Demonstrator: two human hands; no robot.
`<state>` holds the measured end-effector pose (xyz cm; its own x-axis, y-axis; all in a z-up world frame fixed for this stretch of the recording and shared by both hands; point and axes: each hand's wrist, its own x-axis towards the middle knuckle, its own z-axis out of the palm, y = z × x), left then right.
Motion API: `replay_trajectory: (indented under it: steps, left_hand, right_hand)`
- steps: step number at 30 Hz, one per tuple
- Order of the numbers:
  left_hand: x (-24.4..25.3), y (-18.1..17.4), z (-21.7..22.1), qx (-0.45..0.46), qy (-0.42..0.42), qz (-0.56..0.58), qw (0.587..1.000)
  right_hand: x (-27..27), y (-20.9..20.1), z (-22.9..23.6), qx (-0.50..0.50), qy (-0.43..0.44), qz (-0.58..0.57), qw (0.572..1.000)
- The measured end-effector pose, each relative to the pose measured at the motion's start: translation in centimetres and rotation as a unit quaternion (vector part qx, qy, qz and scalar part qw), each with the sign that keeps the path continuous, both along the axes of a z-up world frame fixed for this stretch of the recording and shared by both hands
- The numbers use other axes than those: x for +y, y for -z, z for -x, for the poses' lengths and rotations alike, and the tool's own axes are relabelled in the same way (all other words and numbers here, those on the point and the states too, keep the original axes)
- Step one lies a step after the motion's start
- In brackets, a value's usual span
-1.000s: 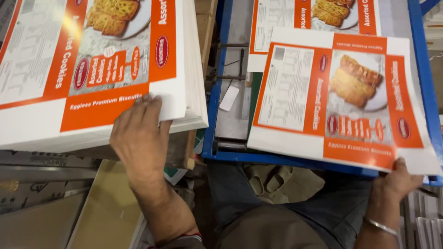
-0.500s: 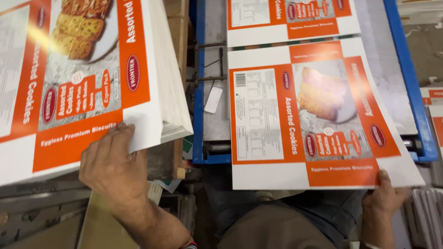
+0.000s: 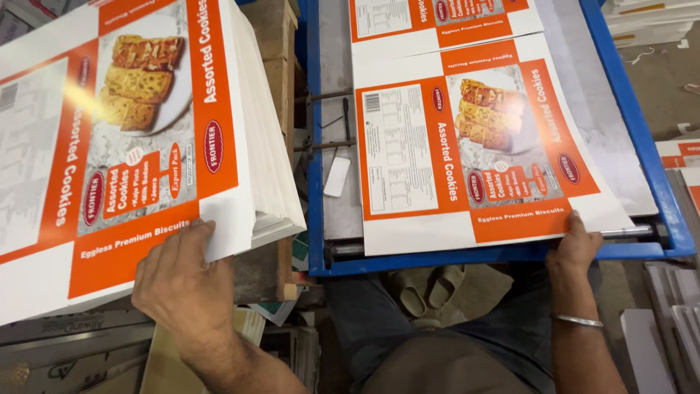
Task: The person is sitting and repeatedly picking up flat, orange and white printed boxes labeled 'Assorted Cookies' from a pile on the left. They place each box onto a blue metal tray or conveyor system on the right, stacking them one by one.
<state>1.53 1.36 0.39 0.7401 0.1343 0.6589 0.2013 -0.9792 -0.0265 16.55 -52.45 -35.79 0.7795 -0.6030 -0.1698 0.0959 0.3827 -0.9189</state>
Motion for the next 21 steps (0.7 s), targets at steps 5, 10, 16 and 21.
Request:
replay_trajectory:
  steps: [5, 10, 16, 21]
  left_hand:
    - [-0.5, -1.2, -0.1, 0.029, -0.008, -0.017, 0.999]
    - [-0.5, -4.4, 0.0, 0.100, 0.053, -0.013, 0.994]
    - [2.6, -7.3, -0.6, 0.207, 0.129, 0.228, 0.943]
    - [4.8, -6.7, -0.2, -0.008, 0.154, 0.189, 0.970]
  right_hand:
    - [1.3, 0.3, 1.6, 0.048, -0.140, -0.073, 0.986]
    - [1.9, -0.5, 4.4, 0.103, -0.214, -0.082, 0.968]
    - [3.9, -1.5, 5.9, -0.041, -0.265, -0.410, 0.871]
    - [9.4, -7.5, 5.0, -0.159, -0.385, -0.534, 0.736]
